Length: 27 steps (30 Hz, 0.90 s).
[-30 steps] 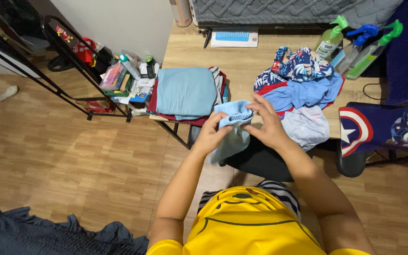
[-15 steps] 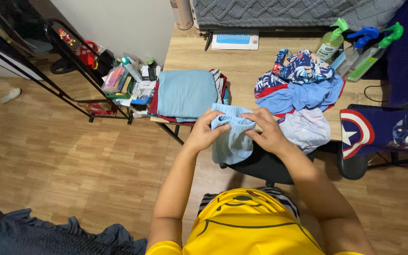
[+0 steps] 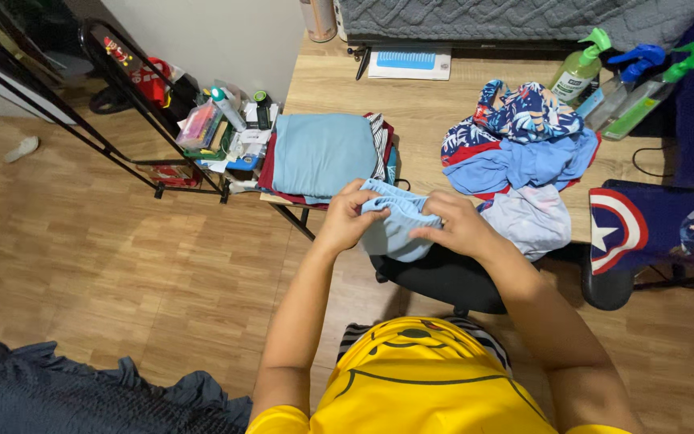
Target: The person picks up a pile of laundry and folds a pair of light blue shorts and a red t-shirt on a table.
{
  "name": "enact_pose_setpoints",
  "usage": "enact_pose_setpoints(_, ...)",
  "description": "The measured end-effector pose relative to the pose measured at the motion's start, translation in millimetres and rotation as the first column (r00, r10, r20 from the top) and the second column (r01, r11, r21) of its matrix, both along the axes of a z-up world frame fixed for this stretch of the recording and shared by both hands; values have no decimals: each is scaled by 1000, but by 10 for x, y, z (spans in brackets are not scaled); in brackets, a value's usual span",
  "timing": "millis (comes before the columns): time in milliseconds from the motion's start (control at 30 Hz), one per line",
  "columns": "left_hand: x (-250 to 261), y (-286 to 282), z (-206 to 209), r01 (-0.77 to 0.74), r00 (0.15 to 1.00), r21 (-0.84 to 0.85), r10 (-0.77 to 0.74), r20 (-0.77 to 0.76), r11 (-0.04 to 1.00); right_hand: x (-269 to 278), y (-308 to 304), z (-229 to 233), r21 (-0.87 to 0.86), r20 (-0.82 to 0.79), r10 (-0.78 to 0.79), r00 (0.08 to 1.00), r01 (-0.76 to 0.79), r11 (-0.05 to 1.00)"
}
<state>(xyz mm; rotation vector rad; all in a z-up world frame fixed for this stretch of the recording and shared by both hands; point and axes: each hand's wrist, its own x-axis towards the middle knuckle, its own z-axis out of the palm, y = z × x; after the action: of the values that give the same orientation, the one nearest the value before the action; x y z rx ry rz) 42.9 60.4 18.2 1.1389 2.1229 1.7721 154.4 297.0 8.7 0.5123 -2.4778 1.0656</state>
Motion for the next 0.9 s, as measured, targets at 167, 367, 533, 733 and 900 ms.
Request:
enact_pose_setpoints(167,-43,7,-84,-34,995,-38,37,91,999,-31,-29,43,-81,-6,-154,988,153,985)
enact_pose_setpoints(367,26,116,-115,-34,996,2,34,85,999,39,56,258,-230,105,-180,978,200,952)
enact_pose_setpoints(533,133,341,-91,-75,973,26,67,220,997,85,342,143,-307,475,-105,874,277,910)
enact_pose_setpoints(733,256,606,-246,30,999,-78,-33,-28,996,95,766,-228,-791,450,289,845,227,569)
enact_pose_setpoints(900,249,743,-369,55,953,30,-61,296,998,5,1148,-263,-868,419,314,852,274,415)
